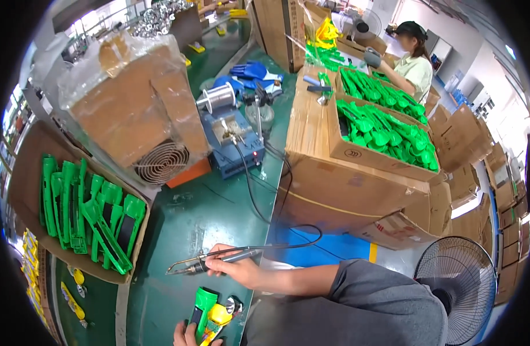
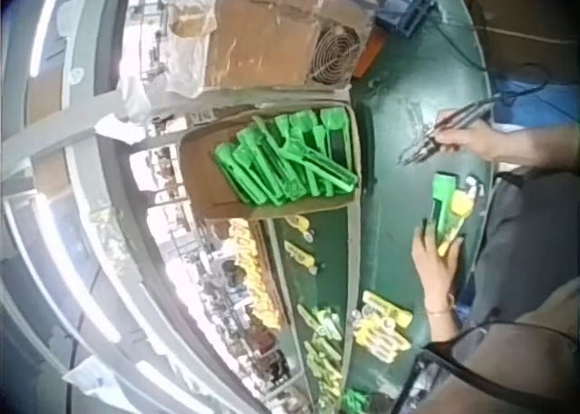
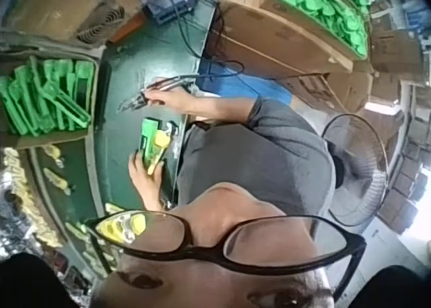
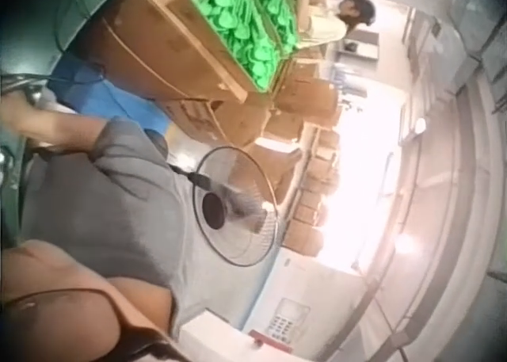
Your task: Soldering internal components and assembling the plastic housings for portable LED flashlights on a production line.
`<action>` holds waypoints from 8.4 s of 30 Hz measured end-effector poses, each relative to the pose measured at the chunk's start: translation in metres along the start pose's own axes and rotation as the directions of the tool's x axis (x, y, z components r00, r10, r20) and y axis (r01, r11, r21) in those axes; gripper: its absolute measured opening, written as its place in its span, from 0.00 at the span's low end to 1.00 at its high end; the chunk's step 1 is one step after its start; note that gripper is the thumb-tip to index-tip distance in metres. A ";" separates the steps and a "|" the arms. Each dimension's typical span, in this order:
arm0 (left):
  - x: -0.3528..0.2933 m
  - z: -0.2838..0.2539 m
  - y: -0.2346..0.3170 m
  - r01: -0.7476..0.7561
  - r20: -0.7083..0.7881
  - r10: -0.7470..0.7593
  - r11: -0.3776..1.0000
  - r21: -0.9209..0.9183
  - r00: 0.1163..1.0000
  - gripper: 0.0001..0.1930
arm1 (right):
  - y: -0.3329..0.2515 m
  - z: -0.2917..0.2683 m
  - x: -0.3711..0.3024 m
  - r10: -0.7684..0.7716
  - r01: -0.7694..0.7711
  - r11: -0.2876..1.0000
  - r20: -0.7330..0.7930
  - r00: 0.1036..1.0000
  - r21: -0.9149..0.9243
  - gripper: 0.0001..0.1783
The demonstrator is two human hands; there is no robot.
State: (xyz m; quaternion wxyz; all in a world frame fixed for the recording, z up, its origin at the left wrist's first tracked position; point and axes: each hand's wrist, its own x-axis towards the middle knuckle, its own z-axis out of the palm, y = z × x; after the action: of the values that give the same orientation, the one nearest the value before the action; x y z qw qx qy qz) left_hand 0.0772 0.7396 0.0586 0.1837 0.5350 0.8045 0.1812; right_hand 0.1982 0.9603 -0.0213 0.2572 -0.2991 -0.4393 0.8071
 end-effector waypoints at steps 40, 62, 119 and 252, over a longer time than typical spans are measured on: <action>0.077 -0.167 -0.448 0.852 -0.692 -0.534 0.468 0.235 0.485 0.26 | 0.008 -0.017 0.024 -0.310 0.314 0.939 0.051 0.950 -0.140 0.18; 0.089 -0.177 -0.467 0.090 0.002 -0.314 0.277 0.957 0.949 0.28 | 0.012 -0.017 0.029 -0.282 0.281 0.931 0.030 0.959 -0.231 0.22; 0.043 0.058 0.010 0.151 -0.522 -0.101 0.987 0.053 0.847 0.17 | 0.020 0.040 0.006 -0.005 -0.011 0.993 0.136 0.991 0.115 0.09; 0.131 0.066 0.001 -0.200 -0.504 -0.041 0.887 -0.416 0.863 0.05 | -0.033 -0.050 0.026 -0.154 0.151 0.973 0.004 0.988 0.172 0.09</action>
State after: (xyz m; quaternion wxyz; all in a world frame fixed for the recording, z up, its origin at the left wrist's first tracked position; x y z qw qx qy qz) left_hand 0.0625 0.8675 -0.0113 0.0814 0.4452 0.7356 0.5039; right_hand 0.2208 1.0220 -0.0215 0.3392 -0.2341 -0.3922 0.8224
